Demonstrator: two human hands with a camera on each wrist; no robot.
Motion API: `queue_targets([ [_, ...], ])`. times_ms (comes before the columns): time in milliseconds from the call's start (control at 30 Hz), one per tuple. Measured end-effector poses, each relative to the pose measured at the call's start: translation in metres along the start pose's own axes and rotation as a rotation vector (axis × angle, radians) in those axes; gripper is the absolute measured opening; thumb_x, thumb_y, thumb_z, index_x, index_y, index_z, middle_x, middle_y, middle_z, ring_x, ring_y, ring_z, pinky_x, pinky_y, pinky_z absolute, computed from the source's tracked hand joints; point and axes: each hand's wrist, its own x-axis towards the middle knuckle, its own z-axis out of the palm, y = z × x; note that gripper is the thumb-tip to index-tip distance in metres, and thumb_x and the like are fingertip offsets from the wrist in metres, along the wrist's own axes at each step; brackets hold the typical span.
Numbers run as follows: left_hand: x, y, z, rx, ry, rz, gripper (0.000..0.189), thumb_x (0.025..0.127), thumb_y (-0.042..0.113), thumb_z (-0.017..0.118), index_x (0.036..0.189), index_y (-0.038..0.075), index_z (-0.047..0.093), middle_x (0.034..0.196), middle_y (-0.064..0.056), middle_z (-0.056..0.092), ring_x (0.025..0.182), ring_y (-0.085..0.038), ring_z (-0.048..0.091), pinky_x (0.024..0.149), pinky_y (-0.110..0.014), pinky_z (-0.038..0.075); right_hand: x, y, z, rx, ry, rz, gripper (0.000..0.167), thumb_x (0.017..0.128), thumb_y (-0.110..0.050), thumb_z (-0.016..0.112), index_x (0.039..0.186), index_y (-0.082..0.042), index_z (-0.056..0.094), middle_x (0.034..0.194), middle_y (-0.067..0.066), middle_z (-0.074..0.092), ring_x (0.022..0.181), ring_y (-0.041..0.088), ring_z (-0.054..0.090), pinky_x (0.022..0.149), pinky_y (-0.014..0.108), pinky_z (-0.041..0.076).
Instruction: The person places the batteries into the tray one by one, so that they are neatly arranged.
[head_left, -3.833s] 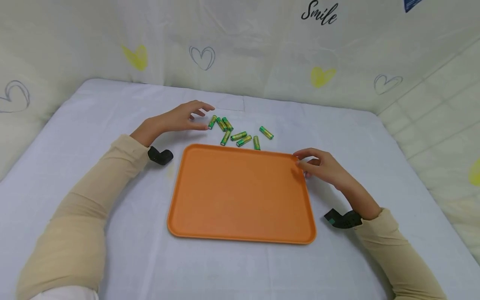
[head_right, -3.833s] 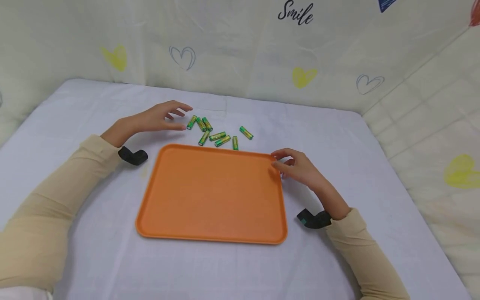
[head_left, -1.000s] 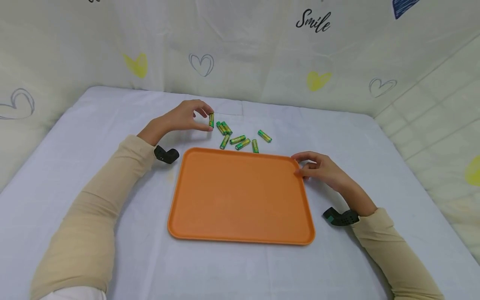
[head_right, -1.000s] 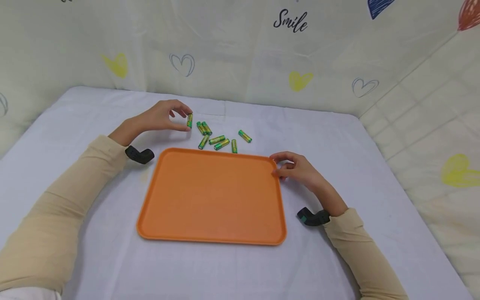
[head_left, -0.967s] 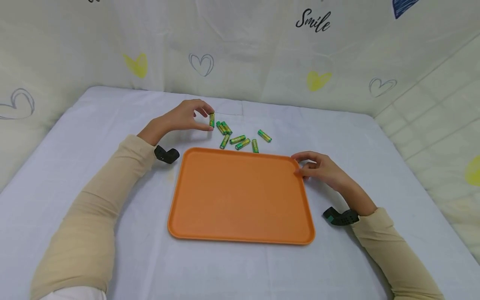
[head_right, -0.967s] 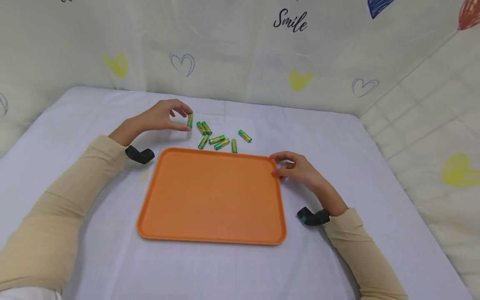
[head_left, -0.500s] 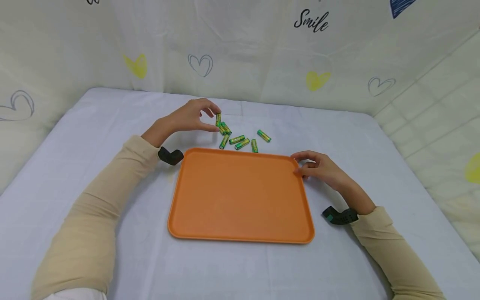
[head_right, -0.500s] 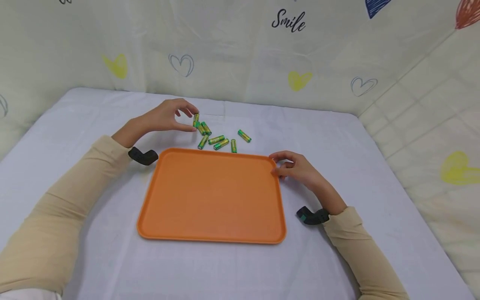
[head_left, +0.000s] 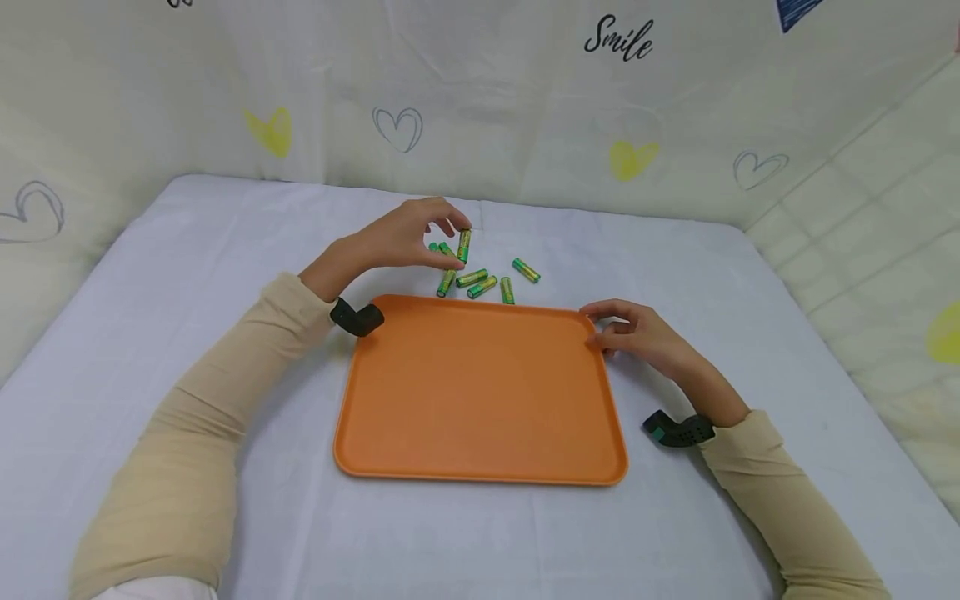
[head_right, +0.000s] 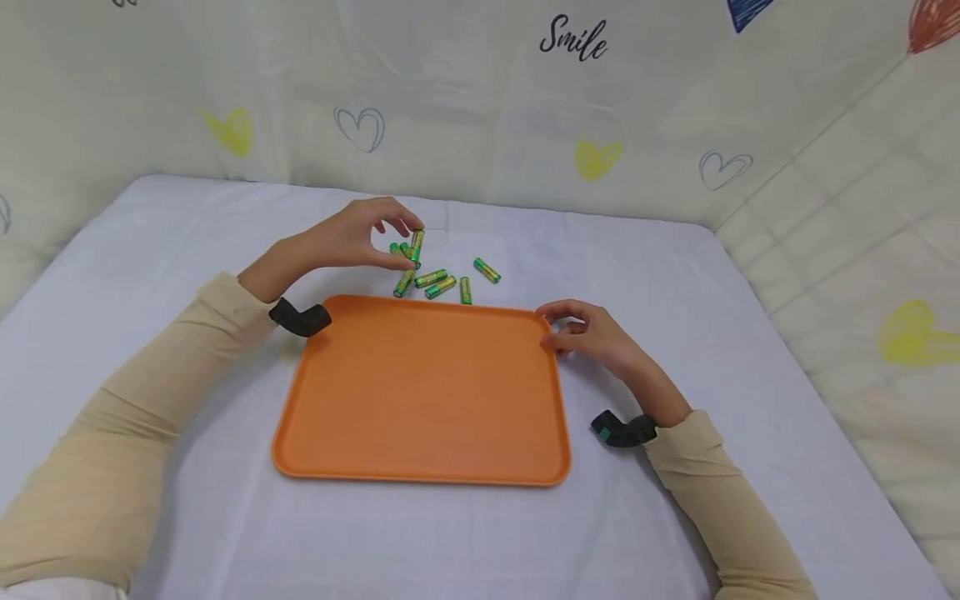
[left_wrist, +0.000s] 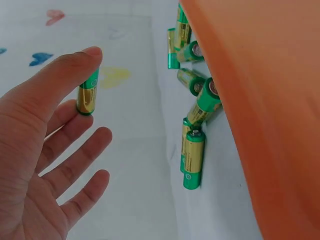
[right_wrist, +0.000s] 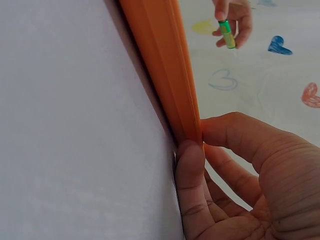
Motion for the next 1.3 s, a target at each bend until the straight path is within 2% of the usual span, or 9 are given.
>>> queue_targets([
  [367, 0.01, 0.031, 0.014, 0.034, -0.039, 0.105, 0.052, 0.079, 0.029, 0.083, 0.121, 0.008, 0.062, 0.119, -0.001, 0.063, 0.107, -0.016, 0.058, 0.094, -0.035, 0.044, -0.002, -0.002, -0.002, -0.02, 0.011, 0.002, 0.045, 0.091, -0.017, 0.07, 0.132, -0.004, 0.056, 0.127, 0.011, 0.052, 0.073, 0.012, 0.058, 0.067, 0.023, 0.049],
  [867, 0.021, 0.068, 0.039, 0.126, -0.09, 0.197, 0.052, 0.08, 0.036, 0.081, 0.121, 0.011, 0.062, 0.116, 0.003, 0.06, 0.106, -0.012, 0.058, 0.095, -0.029, 0.044, -0.004, -0.001, -0.003, -0.024, 0.009, -0.011, 0.042, 0.093, -0.015, 0.067, 0.132, -0.003, 0.056, 0.128, 0.016, 0.052, 0.076, 0.013, 0.058, 0.069, 0.021, 0.051],
  [1133, 0.026, 0.078, 0.054, 0.025, -0.114, 0.173, 0.049, 0.081, 0.034, 0.08, 0.122, 0.014, 0.061, 0.118, 0.006, 0.06, 0.107, -0.014, 0.058, 0.09, -0.027, 0.045, -0.004, 0.0, -0.002, 0.001, 0.009, 0.006, 0.042, 0.094, -0.015, 0.066, 0.133, -0.002, 0.055, 0.13, 0.016, 0.052, 0.078, 0.011, 0.06, 0.07, 0.022, 0.051],
  [1300, 0.029, 0.079, 0.065, -0.05, -0.122, 0.193, 0.05, 0.08, 0.033, 0.081, 0.121, 0.014, 0.061, 0.118, 0.005, 0.061, 0.106, -0.012, 0.059, 0.09, -0.028, 0.046, -0.005, 0.001, -0.002, 0.009, 0.012, 0.007, 0.042, 0.095, -0.016, 0.065, 0.133, -0.002, 0.055, 0.129, 0.016, 0.052, 0.078, 0.011, 0.06, 0.07, 0.021, 0.051],
])
